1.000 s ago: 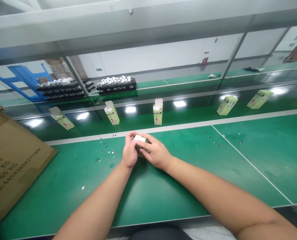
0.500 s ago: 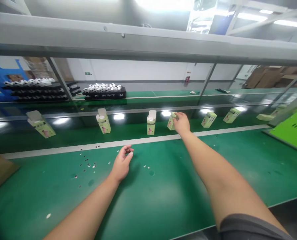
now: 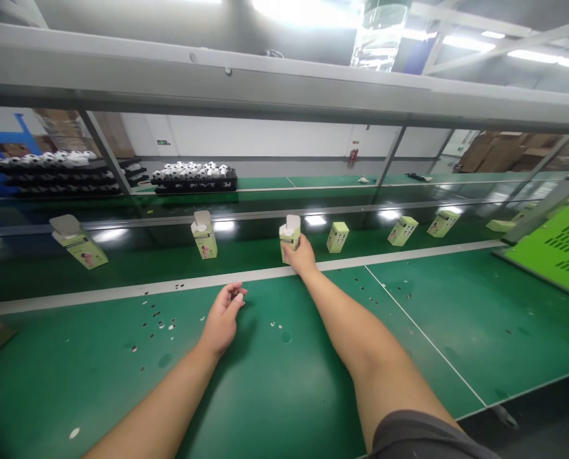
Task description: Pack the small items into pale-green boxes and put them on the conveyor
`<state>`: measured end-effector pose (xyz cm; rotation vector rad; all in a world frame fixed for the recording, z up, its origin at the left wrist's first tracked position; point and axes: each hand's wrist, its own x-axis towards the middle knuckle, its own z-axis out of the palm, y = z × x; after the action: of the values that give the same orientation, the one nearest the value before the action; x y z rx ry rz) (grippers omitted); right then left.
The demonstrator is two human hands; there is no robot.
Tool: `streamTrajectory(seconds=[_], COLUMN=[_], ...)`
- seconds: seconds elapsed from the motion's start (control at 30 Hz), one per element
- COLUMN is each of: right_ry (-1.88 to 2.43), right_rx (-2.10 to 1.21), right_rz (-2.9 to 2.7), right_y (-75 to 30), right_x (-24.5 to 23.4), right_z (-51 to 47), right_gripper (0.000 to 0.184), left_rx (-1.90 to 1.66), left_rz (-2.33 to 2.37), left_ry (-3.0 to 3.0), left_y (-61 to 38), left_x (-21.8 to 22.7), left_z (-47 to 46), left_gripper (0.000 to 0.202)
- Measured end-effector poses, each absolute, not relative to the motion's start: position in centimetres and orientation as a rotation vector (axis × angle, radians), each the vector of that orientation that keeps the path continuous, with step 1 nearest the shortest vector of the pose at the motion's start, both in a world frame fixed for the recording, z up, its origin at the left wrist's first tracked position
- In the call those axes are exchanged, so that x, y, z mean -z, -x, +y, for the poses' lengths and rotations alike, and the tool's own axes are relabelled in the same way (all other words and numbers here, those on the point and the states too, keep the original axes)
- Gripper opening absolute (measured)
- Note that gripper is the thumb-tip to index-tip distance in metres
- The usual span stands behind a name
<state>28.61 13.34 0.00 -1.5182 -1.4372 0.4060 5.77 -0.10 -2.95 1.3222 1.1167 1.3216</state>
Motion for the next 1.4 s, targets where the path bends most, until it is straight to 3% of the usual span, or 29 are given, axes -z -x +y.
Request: streamTrajectory(seconds=[0.07,0.27,0.4,0.6,0.8,0.93,1.07,1.27,1.4], right_ry=[1.414,0.823,0.787,0.842,0.867,0.805,0.679,0.522,0.557], right_rx=[-0.469,-1.005,-1.297,-1.412,-1.373,-1.257,-0.776,-0.412,-0.355], right_rz=[-1.446,-1.623,-1.204,-1.063,-1.174,-1.226,-1.602,-1.971,-2.043], right_y=[-25.7,-17.3,-15.3,-15.7,-15.6,-15.8,-18.1,-20.7,-20.6], right_x=[0.3,1.8,2.1,0.7,-0.6,-0.5,-0.6,-1.6,-2.0], right_z=[10.9,1.7,0.2,0.4,-0.3,0.4,1.5,1.8,1.8], right_gripper=[0.047,0.047,0.052,0.032,0.03,0.03,0.009,0.021,0.016], left_rx=[-1.404,-1.498,-1.483,-1.484,-1.509,-1.607,-1.648,-1.645,-1.642], left_rz=[1.09,1.067,1.065,0.787,0.704,0.705,0.802,0.832,0.946], left_ry=[-1.273,-0.971,-1.023,-1.071,-1.1,-1.149,-1.281,-1.628,-1.75], left_y=[-5.5,-5.1,-5.3,-5.2,-5.2,-4.9,-3.7,-2.7,-3.2], left_x=[2.9,2.5,2.1,0.9,0.5,0.0,-0.1,0.5,0.6], left_z=[0.0,-0.6,-1.0,-0.4,-0.5,-0.1,0.6,-0.4,-1.0], left_gripper=[0.042,0.061,0.048,0.036,0.029,0.039,0.006,0.03,0.022])
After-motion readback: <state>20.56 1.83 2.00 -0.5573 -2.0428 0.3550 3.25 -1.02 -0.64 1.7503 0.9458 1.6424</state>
